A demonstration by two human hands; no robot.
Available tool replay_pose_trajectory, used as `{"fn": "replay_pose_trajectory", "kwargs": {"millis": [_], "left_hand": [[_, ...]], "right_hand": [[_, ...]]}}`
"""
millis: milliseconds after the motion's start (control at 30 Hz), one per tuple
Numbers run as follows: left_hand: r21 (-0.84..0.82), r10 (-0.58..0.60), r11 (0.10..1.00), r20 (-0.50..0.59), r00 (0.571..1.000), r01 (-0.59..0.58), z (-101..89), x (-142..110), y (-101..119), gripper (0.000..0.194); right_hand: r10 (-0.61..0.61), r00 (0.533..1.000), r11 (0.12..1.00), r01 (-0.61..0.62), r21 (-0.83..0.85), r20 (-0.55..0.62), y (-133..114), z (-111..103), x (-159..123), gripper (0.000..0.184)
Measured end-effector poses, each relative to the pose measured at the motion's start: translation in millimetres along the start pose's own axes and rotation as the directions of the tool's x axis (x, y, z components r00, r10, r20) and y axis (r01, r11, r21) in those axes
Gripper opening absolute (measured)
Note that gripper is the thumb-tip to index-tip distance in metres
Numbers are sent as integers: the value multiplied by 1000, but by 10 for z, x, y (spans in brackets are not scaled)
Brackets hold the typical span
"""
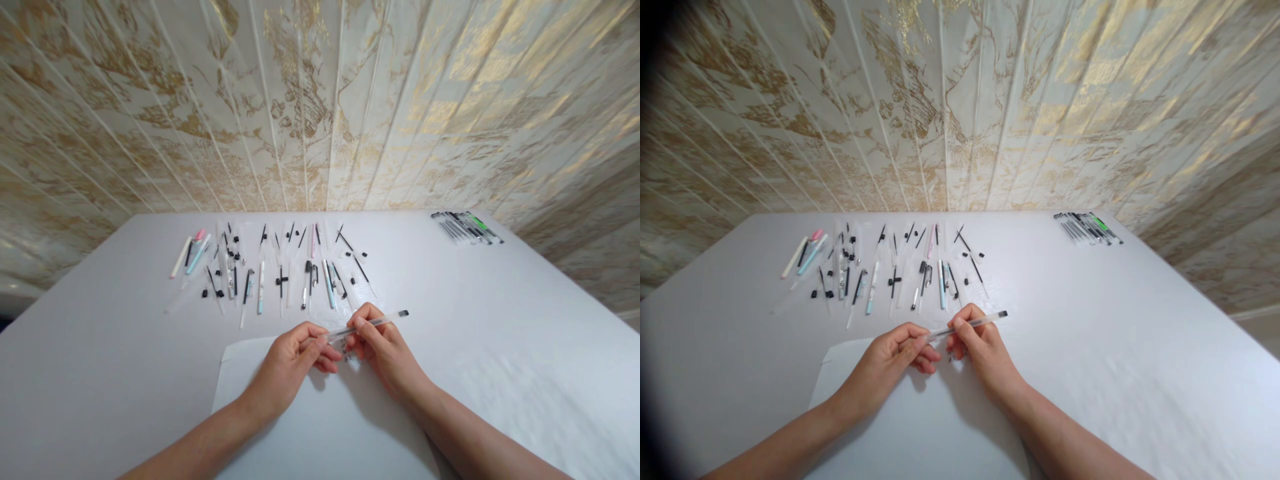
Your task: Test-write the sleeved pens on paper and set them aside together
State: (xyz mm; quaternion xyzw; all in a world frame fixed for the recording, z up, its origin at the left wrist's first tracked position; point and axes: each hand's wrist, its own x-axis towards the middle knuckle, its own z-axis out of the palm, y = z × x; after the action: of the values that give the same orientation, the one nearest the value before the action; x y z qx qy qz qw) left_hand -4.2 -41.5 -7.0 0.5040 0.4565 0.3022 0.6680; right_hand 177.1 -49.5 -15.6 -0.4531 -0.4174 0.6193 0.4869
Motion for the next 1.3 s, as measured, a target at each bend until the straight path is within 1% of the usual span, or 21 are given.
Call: {"fn": "replay_pose_trajectory", "kwargs": {"millis": [133, 300, 533, 667, 733, 833, 900, 933, 1000, 1067, 1133, 1167, 1200, 1233, 1267, 1300], "left_hand": [[1, -12, 1000, -20, 1000, 12, 6, 3, 17, 23], [-30, -15, 999, -22, 1000, 14, -4, 5, 20, 25], [-59, -11, 998, -40, 999, 9, 7, 7, 21, 24], [-20, 9, 1000, -37, 999, -9, 5, 12, 21, 24], [22, 20, 1000, -20, 1000, -20, 0, 27, 27, 25], [39, 28, 999, -64, 998, -26, -6, 69, 33, 26], [53, 44, 998, -59, 997, -41, -5, 94, 27, 29], [76, 48, 996, -51, 998, -44, -3, 100, 21, 31], [130, 46, 991, -48, 998, -39, -1, 98, 3, 37], [149, 36, 989, -67, 997, -25, -1, 84, -15, 44], [145, 37, 989, -73, 997, -26, 4, 66, -23, 48], [144, 43, 989, -71, 997, -32, 10, 58, -24, 50], [146, 50, 988, -66, 997, -40, 21, 51, -23, 51], [147, 61, 988, -67, 996, -51, 35, 46, -22, 51], [147, 73, 987, -75, 994, -61, 54, 42, -23, 51], [146, 86, 987, -89, 992, -73, 76, 38, -26, 51]], "right_hand": [[15, 999, 999, -14, 38, -31, 38, 34, -6, 27], [-1, 999, 1000, 2, 28, -49, 47, 56, -14, 28], [-36, 999, 999, 36, 23, -35, 80, 95, -16, 25], [-49, 999, 998, 50, 29, -19, 73, 113, -5, 26], [-61, 998, 998, 61, 6, 13, 33, 120, -1, 27], [-54, 995, 999, 53, 4, 82, -38, 133, -1, 33], [-43, 993, 999, 42, 13, 114, -71, 144, -8, 35], [-45, 993, 999, 44, 7, 112, -85, 148, -13, 34], [-71, 995, 997, 73, -25, 67, -122, 136, -15, 30], [-113, 994, 993, 113, -41, -2, -193, 68, 10, 29], [-133, 990, 988, 128, -85, -56, -309, -93, 79, 29], [-121, 990, 982, 110, -152, -69, -380, -215, 132, 28], [-115, 990, 956, 87, -281, -84, -456, -366, 196, 27], [-121, 986, 870, 50, -491, -115, -534, -540, 269, 26], [-139, 977, 698, -18, -716, -160, -610, -733, 347, 25], [-167, 963, 618, -63, -784, -210, -682, -937, 427, 23]]}}
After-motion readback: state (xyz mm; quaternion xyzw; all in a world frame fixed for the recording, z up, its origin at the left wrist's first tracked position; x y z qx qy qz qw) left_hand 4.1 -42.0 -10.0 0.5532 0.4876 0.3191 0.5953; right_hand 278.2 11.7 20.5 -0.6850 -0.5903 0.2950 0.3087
